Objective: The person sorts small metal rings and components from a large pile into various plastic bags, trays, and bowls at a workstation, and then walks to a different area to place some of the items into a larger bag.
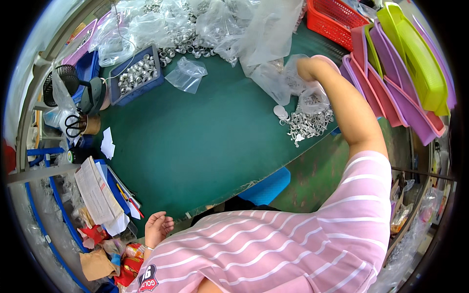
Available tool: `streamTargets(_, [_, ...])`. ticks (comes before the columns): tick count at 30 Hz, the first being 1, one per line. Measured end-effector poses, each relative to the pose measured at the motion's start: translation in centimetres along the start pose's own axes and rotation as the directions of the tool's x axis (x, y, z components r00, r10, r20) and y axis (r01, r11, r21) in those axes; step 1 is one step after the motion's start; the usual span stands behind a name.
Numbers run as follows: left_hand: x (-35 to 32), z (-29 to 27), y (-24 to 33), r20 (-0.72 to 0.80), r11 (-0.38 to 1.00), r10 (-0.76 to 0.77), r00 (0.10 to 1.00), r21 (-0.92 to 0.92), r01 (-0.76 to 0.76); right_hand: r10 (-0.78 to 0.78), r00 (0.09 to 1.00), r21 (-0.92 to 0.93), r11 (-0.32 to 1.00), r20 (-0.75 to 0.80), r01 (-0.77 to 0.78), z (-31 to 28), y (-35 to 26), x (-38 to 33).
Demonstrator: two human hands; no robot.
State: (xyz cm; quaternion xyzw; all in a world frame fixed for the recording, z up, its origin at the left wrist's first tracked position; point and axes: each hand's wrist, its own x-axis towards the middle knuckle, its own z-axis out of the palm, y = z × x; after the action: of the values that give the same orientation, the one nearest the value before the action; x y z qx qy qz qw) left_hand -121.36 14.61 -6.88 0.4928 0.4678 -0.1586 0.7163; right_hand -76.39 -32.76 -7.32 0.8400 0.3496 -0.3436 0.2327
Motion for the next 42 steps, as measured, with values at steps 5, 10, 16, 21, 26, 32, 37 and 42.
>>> streamTargets(5, [-0.6, -0.4, -0.8, -0.021, 1.000, -0.018, 1.000, 0.007, 0.018, 0.167, 0.985, 0.068, 0.984, -0.053, -0.163, 0.6, -1.4, 0.7])
streamTargets(10, [-0.9, -0.5, -1.1, -0.003, 1.000, 0.009, 1.000, -0.026, -0.009, 0.590, 0.779, 0.623, 0.696, -0.212, -0.357, 4.0, -0.6, 3.4])
streamTargets(16, [-1.6, -1.3, -1.9, -0.045, 1.000, 0.008, 0.999, -0.010, -0.008, 0.155, 0.967, 0.266, 0.959, -0.204, -0.098, 7.2, 4.5, 4.8])
streamTargets(21, [-2.5, -1.7, -2.8, -0.083, 0.999, 0.006, 0.997, -0.031, -0.009, 0.633, 0.683, 0.800, 0.588, -0.363, -0.119, 0.7, -2.2, 0.9])
streamTargets(26, [-2.3, -2.2, -2.6, -0.039, 0.998, 0.038, 0.999, -0.042, -0.039, 0.690, 0.284, 0.746, 0.617, -0.666, 0.250, -0.8, -9.1, -5.8])
streamTargets(32, [-2.9, -4.0, -3.9, -0.038, 0.992, 0.095, 0.995, -0.086, -0.098, 0.604, 0.483, 0.773, 0.488, -0.634, 0.405, 2.2, -23.4, -8.9])
streamTargets(37, [-4.1, -7.6, -5.9, -0.037, 0.978, 0.135, 0.990, -0.155, -0.139, 0.481, 0.741, 0.881, 0.321, -0.469, 0.349, 5.0, -32.2, -9.0])
streamTargets(42, [-5.9, -13.2, -9.3, -0.103, 0.963, 0.156, 0.982, -0.204, -0.174, 0.261, 0.871, 0.872, 0.386, -0.416, 0.301, 1.8, -40.1, -9.4])
